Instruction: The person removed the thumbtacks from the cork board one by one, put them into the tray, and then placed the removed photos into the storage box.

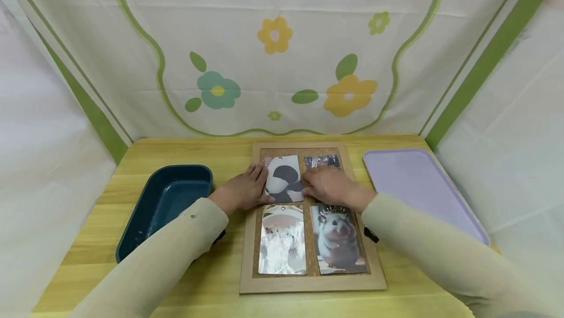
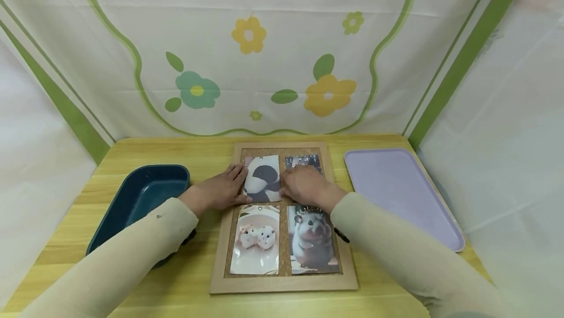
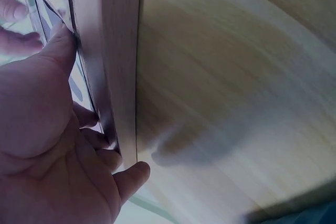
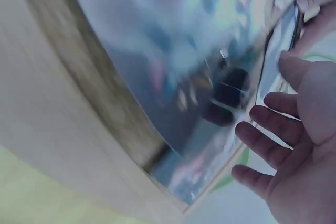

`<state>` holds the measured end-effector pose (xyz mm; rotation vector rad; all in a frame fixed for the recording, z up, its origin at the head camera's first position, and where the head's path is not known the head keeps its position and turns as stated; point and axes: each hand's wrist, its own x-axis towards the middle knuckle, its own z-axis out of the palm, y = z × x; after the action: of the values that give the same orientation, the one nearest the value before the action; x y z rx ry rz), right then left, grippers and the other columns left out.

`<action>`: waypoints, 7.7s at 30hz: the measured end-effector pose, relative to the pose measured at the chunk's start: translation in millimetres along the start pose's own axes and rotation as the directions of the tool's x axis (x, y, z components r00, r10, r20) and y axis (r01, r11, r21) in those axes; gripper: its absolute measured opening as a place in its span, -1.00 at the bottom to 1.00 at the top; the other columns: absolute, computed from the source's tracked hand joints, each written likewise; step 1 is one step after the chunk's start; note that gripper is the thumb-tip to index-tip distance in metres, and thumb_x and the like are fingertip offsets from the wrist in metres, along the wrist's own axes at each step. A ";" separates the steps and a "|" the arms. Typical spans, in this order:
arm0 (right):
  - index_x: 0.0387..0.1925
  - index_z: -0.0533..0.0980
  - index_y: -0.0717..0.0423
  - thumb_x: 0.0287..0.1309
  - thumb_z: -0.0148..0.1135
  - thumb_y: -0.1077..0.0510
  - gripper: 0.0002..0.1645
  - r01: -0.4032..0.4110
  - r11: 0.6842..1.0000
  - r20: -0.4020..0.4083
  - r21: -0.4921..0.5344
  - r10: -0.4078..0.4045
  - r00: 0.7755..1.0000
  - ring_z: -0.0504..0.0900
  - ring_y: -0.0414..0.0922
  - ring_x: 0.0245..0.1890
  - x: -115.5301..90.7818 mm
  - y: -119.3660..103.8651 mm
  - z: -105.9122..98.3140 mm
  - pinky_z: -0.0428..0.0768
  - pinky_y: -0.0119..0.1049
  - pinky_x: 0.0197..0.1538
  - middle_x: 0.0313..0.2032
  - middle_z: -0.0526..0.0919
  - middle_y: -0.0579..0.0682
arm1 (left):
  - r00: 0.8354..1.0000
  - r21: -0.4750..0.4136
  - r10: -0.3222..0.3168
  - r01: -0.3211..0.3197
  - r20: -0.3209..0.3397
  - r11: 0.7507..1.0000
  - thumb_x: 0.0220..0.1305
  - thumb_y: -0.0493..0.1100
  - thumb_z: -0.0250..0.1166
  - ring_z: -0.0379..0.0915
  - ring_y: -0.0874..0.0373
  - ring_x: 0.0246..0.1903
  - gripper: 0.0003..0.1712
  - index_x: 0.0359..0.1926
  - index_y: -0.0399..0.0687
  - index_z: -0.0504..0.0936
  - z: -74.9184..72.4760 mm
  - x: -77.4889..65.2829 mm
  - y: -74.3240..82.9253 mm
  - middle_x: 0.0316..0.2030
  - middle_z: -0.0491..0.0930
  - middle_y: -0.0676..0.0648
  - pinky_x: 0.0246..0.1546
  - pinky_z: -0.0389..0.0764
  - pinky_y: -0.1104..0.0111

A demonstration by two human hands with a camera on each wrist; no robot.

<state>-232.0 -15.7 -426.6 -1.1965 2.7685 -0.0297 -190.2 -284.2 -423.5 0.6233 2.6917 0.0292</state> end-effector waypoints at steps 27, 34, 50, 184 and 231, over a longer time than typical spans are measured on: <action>-0.03 0.63 0.06 0.45 0.29 0.26 -0.87 0.283 0.804 -0.199 -0.523 -0.438 0.876 0.59 0.03 -0.02 74.7 36.0 -17.8 0.51 -0.02 0.07 -0.05 0.70 0.01 | 0.999 -0.022 -0.031 0.032 0.010 0.999 0.57 0.40 -0.01 -0.31 -0.25 0.68 0.09 0.70 -0.25 -0.15 -0.9 -3.7 22.6 0.69 -0.25 -0.30 0.64 0.05 0.02; -0.05 0.65 0.02 0.47 0.24 0.18 -0.87 0.369 0.716 -0.159 -0.593 -0.553 0.818 0.57 0.00 0.02 93.3 40.0 -13.9 0.50 -0.02 0.16 -0.02 0.71 -0.03 | 0.998 -0.043 -0.064 0.065 0.025 0.997 0.56 0.41 0.01 -0.35 -0.22 0.68 0.10 0.70 -0.22 -0.16 -0.8 -4.7 25.9 0.70 -0.29 -0.26 0.63 0.08 0.02; -0.12 0.74 0.02 0.41 0.20 0.01 -0.74 0.574 0.419 -0.048 -0.704 -0.834 0.550 0.51 -0.03 -0.16 112.6 55.9 -8.7 0.47 -0.06 -0.04 -0.13 0.78 -0.15 | 0.998 -0.060 -0.058 0.060 0.031 0.996 0.55 0.42 0.01 -0.36 -0.20 0.69 0.09 0.71 -0.16 -0.16 2.0 0.5 36.5 0.71 -0.29 -0.23 0.64 0.05 0.04; 0.06 0.50 0.14 0.58 0.00 0.05 -0.72 0.520 0.561 0.064 -0.644 -0.638 0.767 0.52 0.04 -0.01 106.5 70.8 -4.5 0.51 0.00 0.07 -0.02 0.61 0.07 | 0.996 -0.061 -0.076 0.079 0.050 0.995 0.54 0.42 0.03 -0.40 -0.15 0.69 0.10 0.72 -0.13 -0.18 -0.1 15.8 41.8 0.71 -0.26 -0.20 0.66 -0.03 0.13; -0.07 0.57 0.10 0.55 0.05 0.00 -0.72 0.562 0.396 0.060 -0.726 -0.778 0.626 0.43 0.01 -0.24 117.1 72.1 -7.2 0.43 -0.03 -0.04 -0.20 0.64 0.00 | 0.995 -0.058 -0.089 0.092 0.052 0.994 0.54 0.41 0.01 -0.43 -0.14 0.69 0.09 0.72 -0.10 -0.21 1.5 14.7 37.6 0.71 -0.32 -0.18 0.67 -0.07 0.15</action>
<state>-364.6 -51.6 -436.9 -2.6745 2.2465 0.9152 -186.1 -244.1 -426.2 0.4772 2.6579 0.0696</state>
